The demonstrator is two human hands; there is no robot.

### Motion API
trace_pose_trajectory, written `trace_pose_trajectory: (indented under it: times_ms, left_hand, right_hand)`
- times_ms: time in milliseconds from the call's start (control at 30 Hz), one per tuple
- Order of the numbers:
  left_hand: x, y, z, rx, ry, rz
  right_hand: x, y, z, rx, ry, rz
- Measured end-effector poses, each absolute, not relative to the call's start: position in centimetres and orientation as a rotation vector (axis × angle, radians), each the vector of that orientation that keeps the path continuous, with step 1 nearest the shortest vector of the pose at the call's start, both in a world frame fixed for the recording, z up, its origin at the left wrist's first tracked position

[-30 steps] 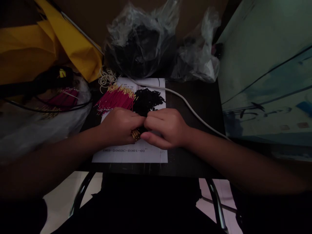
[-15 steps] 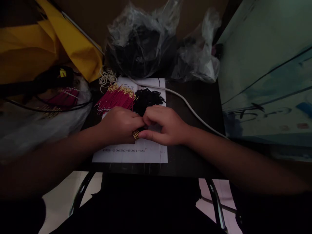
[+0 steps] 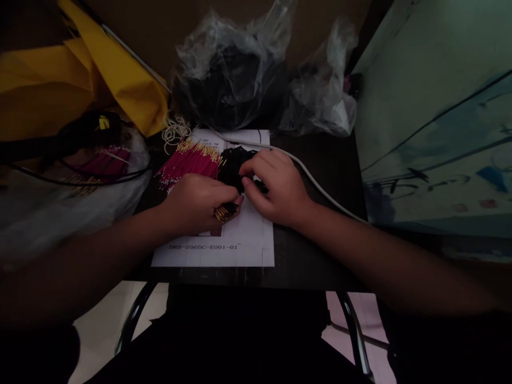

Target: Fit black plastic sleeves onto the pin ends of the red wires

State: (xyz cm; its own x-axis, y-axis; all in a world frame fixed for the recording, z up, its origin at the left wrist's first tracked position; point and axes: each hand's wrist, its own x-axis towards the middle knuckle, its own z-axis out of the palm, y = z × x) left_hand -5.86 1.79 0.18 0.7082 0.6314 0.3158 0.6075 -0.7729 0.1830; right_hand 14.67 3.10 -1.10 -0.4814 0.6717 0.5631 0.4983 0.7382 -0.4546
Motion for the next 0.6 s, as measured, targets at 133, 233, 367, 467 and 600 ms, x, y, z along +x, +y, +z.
trace_pose_trajectory:
  times_ms: [133, 233, 367, 467, 600]
  left_hand:
    - [-5.9, 2.3, 0.1, 2.694, 1.231, 0.668]
    - [-6.0, 2.7, 0.1, 2.605, 1.261, 0.659]
    - [-6.0, 2.8, 0.0, 2.551, 1.256, 0.642]
    - [-6.0, 2.7, 0.0, 2.524, 1.257, 0.655]
    - [-6.0, 2.7, 0.0, 2.506, 1.261, 0.655]
  right_hand:
    - [14.5, 3.5, -1.8, -1.041, -2.287, 0.216]
    - [14.3, 3.4, -2.0, -1.04, -2.361, 0.211]
    - [14.3, 3.2, -2.1, -1.018, -2.41, 0.193]
    - [14.3, 3.3, -2.2, -1.037, -2.405, 0.168]
    - [14.4, 3.4, -2.3, -1.039, -2.397, 0.142]
